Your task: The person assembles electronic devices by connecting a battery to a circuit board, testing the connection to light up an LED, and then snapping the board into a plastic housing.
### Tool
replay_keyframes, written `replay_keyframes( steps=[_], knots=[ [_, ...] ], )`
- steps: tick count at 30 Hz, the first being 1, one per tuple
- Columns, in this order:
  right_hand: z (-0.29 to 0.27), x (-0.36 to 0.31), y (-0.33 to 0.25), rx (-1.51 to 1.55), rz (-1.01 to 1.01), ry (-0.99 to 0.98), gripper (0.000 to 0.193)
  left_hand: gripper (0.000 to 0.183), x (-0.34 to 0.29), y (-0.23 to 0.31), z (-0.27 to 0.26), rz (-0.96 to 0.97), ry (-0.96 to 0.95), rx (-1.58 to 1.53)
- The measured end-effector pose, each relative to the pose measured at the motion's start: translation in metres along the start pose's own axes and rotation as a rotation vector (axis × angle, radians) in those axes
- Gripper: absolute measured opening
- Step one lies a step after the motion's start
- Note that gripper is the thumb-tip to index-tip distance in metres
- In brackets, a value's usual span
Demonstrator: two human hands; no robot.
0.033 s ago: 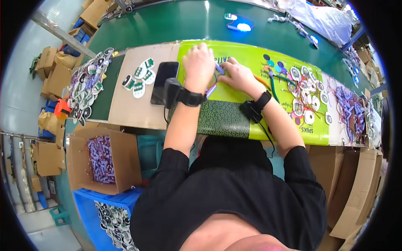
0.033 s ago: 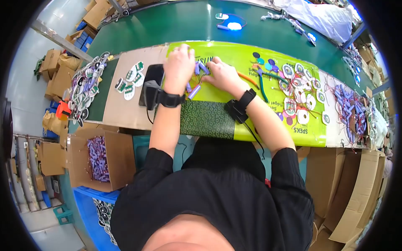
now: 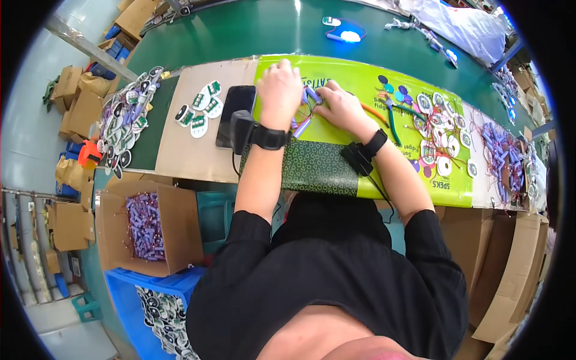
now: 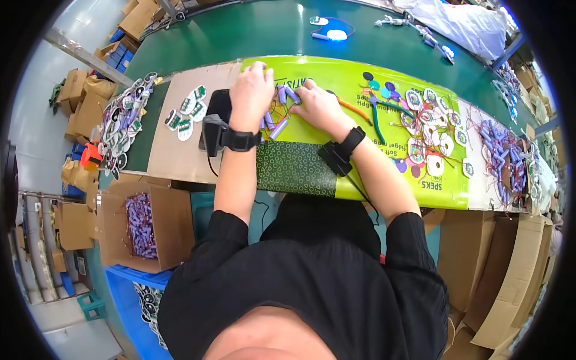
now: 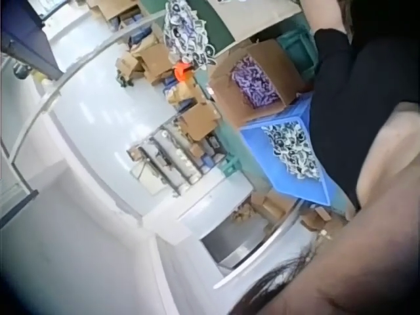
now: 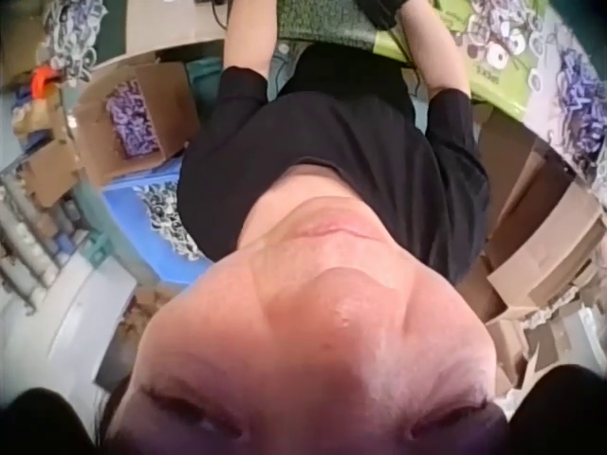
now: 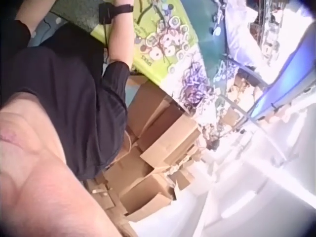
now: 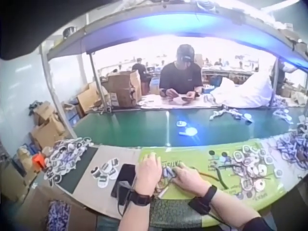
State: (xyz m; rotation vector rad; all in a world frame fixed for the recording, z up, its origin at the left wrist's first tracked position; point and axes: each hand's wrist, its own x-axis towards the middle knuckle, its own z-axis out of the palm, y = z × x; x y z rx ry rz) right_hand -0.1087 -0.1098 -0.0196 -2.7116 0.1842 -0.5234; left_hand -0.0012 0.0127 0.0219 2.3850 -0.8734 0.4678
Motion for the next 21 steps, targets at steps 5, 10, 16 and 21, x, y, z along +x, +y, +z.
replay_keyframes(
  steps=[5, 10, 16, 21],
  knots=[
    [0.01, 0.001, 0.018, 0.035, 0.093, 0.052, 0.021, 0.032, 0.002, -0.028, 0.004, -0.085, -0.192, 0.033],
    [-0.014, -0.005, 0.038, 0.076, 0.186, 0.24, 0.016, 0.033, -0.002, -0.026, 0.015, 0.036, -0.188, -0.092],
    [-0.032, -0.003, 0.039, 0.19, 0.179, 0.464, 0.023, 0.038, -0.008, -0.002, 0.031, 0.256, -0.138, -0.374],
    [-0.04, 0.001, 0.041, 0.531, 0.117, 0.686, 0.021, 0.033, -0.012, 0.002, 0.03, 0.294, -0.369, -0.366]
  ],
)
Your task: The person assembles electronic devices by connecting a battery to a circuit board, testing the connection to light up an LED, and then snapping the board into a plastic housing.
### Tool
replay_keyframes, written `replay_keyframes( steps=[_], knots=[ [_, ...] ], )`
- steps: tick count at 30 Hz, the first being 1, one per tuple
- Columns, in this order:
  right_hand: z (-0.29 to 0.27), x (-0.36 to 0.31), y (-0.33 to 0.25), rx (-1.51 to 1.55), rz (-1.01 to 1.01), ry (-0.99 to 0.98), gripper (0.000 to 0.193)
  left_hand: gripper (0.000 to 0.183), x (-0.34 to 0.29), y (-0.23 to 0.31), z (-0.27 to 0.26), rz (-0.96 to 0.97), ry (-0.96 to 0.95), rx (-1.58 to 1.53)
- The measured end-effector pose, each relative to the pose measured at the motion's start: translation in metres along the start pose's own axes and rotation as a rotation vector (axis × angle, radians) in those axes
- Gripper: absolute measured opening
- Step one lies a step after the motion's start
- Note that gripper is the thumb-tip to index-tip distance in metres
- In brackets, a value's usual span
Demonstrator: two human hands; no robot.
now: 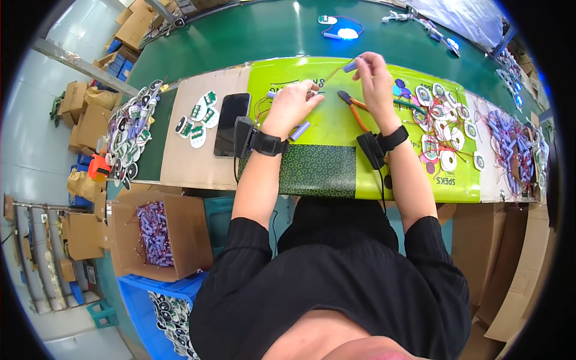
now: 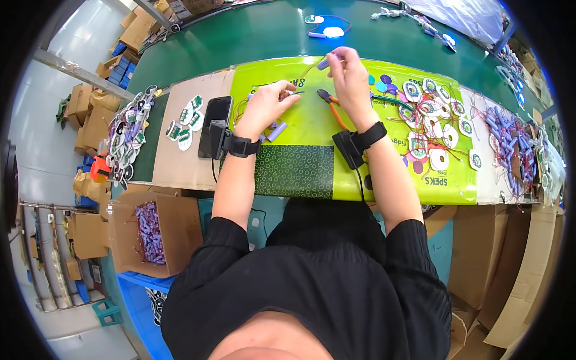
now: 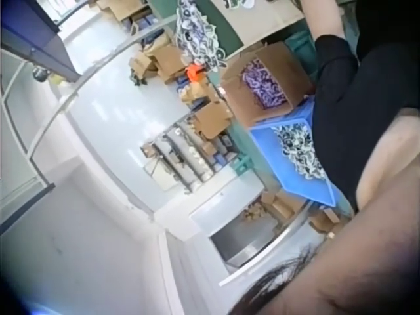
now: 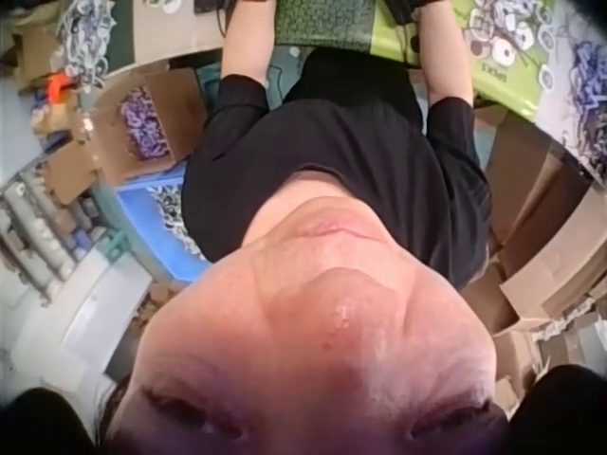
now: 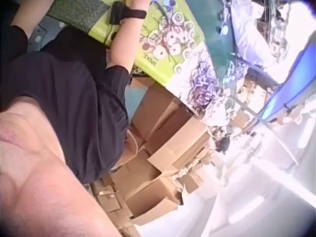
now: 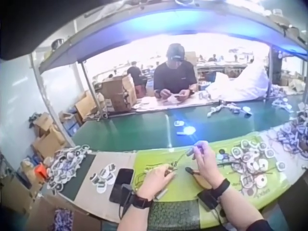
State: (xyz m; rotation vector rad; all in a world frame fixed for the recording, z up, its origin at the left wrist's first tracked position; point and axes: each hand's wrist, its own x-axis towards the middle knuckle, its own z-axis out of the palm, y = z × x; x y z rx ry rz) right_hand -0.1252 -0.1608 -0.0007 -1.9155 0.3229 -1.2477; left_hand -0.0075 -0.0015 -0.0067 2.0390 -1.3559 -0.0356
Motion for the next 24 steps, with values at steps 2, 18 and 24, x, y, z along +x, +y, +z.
replay_keyframes(
  steps=[2, 18, 24],
  knots=[
    [-0.009, 0.008, -0.005, 0.219, 0.12, 0.043, 0.022, 0.031, 0.001, 0.004, -0.006, -0.01, -0.006, -0.058],
    [0.007, -0.008, -0.006, 0.401, 0.528, -0.186, 0.022, 0.018, 0.006, 0.021, 0.001, 0.274, 0.26, -0.28],
    [0.014, -0.016, -0.006, -0.202, 0.053, -0.142, 0.02, 0.016, 0.007, 0.014, 0.002, 0.127, 0.271, -0.374]
  ],
)
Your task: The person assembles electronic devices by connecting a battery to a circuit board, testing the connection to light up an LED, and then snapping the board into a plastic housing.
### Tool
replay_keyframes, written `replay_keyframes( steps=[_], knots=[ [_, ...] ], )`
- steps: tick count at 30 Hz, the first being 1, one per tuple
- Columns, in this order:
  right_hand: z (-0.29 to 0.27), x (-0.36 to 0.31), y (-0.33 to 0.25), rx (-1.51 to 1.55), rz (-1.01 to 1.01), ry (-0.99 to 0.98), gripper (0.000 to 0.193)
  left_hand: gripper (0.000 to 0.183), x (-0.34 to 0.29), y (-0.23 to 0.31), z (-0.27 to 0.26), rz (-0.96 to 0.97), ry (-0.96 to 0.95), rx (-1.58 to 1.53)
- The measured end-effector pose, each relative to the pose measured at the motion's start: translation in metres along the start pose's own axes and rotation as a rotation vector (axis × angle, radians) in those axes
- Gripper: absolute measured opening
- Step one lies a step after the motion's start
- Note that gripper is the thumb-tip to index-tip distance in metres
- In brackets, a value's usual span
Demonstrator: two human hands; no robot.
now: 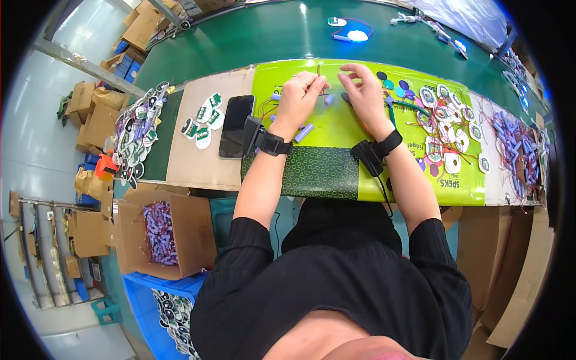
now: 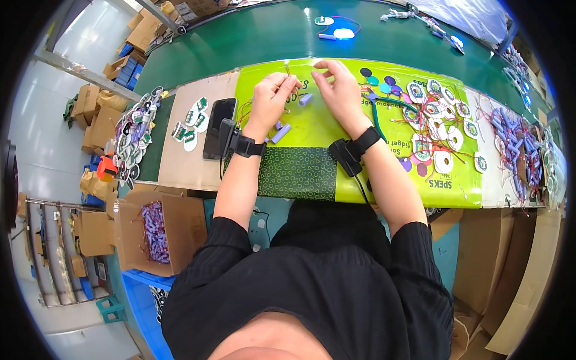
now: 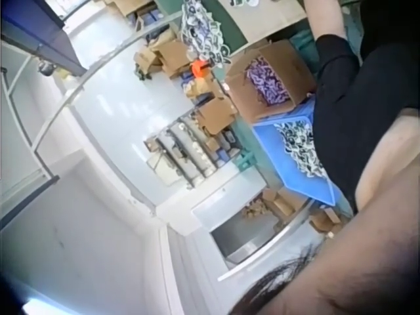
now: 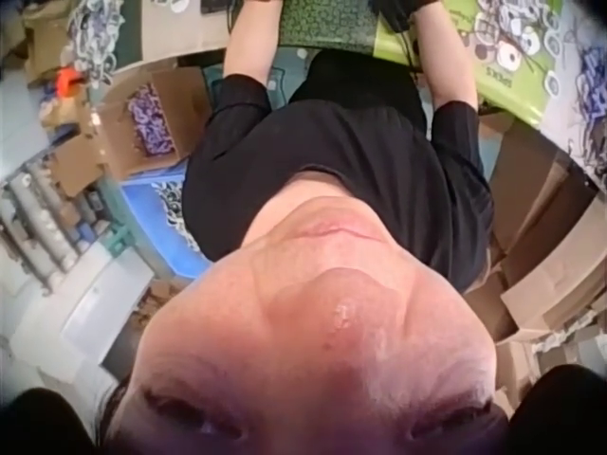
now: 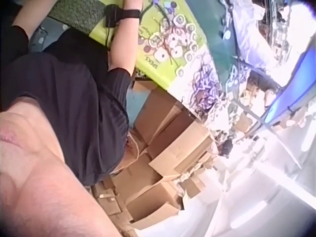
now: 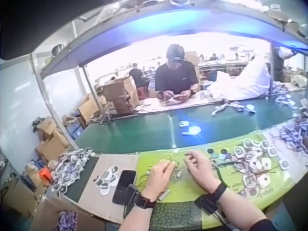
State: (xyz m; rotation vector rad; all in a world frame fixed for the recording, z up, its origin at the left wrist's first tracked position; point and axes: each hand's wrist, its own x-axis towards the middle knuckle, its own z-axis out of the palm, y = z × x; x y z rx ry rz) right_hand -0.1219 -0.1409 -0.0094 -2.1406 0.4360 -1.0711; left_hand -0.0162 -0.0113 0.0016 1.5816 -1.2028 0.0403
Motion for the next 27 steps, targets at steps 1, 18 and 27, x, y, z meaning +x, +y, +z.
replay_keyframes(
  steps=[1, 18, 27],
  knots=[
    [-0.004, 0.002, -0.005, 0.145, -0.026, -0.024, 0.019, 0.019, 0.0, -0.001, -0.001, -0.062, -0.052, -0.035],
    [-0.002, -0.004, -0.013, 0.947, 0.317, -0.168, 0.013, 0.022, -0.003, 0.009, 0.001, 0.118, -0.047, 0.146],
    [0.007, -0.007, -0.002, 0.429, 0.061, -0.086, 0.018, 0.029, 0.0, -0.053, -0.109, -0.388, 0.277, 0.791]
  ],
)
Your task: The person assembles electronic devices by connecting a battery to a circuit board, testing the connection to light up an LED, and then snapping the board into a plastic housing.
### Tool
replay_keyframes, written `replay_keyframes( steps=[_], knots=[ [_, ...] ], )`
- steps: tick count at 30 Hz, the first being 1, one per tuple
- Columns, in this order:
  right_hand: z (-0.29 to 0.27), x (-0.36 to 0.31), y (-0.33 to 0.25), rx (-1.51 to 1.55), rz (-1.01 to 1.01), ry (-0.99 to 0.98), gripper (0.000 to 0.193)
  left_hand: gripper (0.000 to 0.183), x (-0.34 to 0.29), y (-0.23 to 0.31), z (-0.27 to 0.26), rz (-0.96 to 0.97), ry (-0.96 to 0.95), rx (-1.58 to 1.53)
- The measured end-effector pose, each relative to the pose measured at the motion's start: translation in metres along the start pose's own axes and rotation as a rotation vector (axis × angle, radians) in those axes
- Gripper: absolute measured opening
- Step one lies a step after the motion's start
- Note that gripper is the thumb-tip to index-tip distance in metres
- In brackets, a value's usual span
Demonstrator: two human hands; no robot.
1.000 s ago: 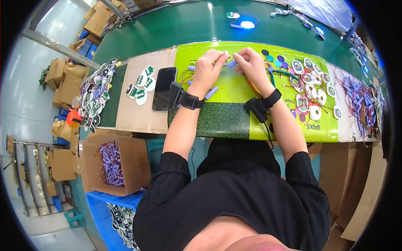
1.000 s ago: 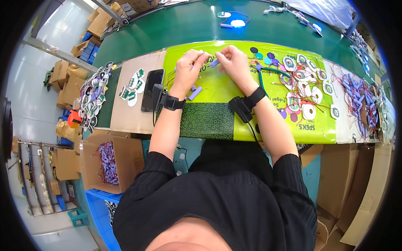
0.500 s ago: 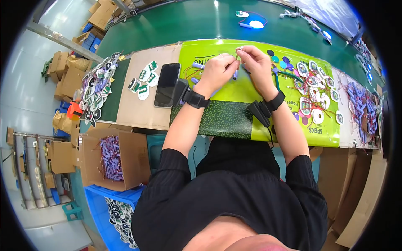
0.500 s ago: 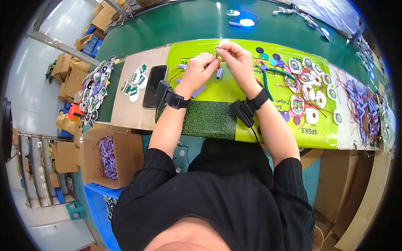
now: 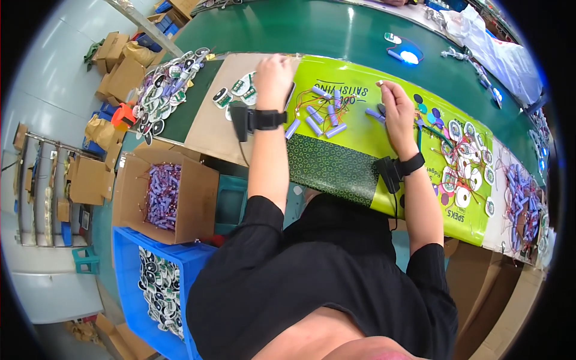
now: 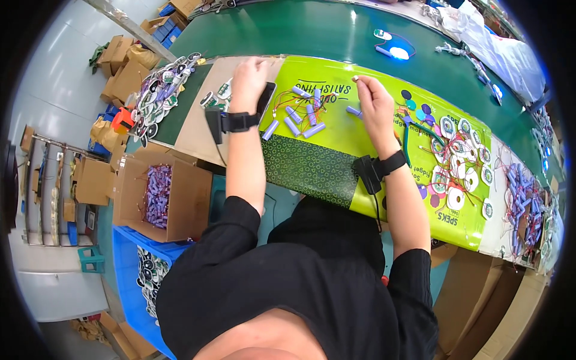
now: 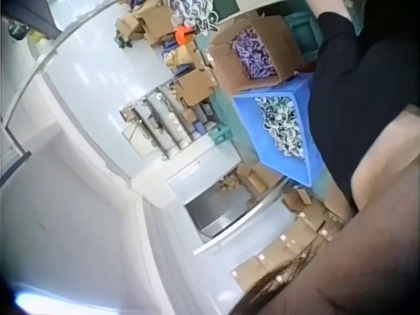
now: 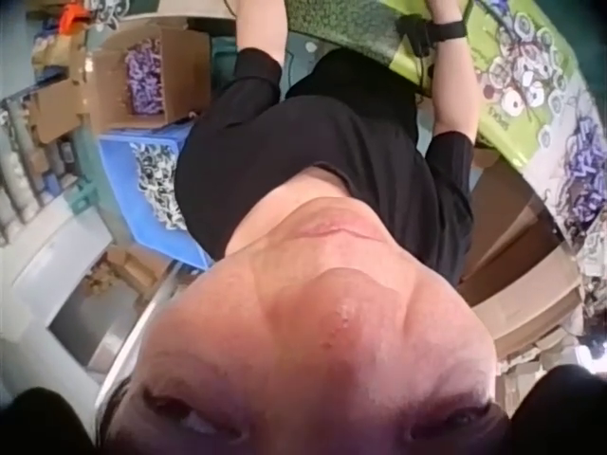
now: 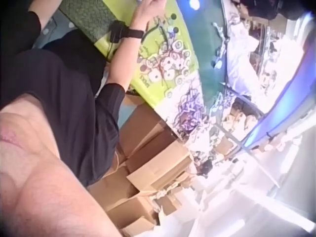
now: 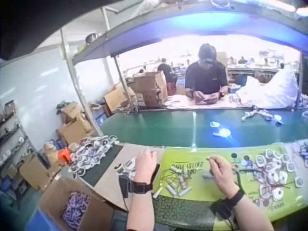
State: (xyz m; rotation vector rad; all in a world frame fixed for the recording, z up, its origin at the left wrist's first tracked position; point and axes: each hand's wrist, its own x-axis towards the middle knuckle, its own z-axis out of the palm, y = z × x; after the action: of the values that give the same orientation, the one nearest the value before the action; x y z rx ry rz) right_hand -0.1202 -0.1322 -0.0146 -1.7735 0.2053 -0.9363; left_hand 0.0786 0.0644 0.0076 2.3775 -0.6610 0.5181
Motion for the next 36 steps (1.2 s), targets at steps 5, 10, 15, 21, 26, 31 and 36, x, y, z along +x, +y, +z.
replay_keyframes(
  steps=[5, 10, 15, 21, 26, 31, 36],
  knots=[
    [0.001, 0.001, 0.003, -0.176, -0.093, -0.085, 0.017, 0.031, 0.021, -0.064, -0.002, -0.157, -0.221, 0.494],
    [-0.005, 0.004, -0.005, -0.042, 0.114, -0.18, 0.016, 0.035, 0.025, -0.084, 0.0, -0.21, -0.333, 0.478],
    [-0.009, 0.002, 0.0, 0.032, 0.09, -0.137, 0.014, 0.046, 0.025, -0.071, -0.001, -0.203, -0.265, 0.483],
    [-0.018, 0.007, -0.018, 0.22, 0.138, -0.156, 0.011, 0.033, 0.024, -0.031, -0.001, 0.034, 0.168, 0.021],
    [-0.032, 0.011, -0.027, 0.341, 0.195, -0.118, 0.004, 0.055, -0.002, 0.079, 0.009, 0.217, -0.009, -0.443],
    [-0.021, 0.01, -0.031, 0.084, 0.201, -0.105, 0.008, 0.052, -0.038, 0.122, 0.038, 0.161, -0.217, -0.706],
    [-0.016, 0.006, -0.012, -0.02, 0.055, -0.034, 0.012, 0.048, -0.051, 0.119, 0.069, 0.2, -0.237, -0.885]
  ],
)
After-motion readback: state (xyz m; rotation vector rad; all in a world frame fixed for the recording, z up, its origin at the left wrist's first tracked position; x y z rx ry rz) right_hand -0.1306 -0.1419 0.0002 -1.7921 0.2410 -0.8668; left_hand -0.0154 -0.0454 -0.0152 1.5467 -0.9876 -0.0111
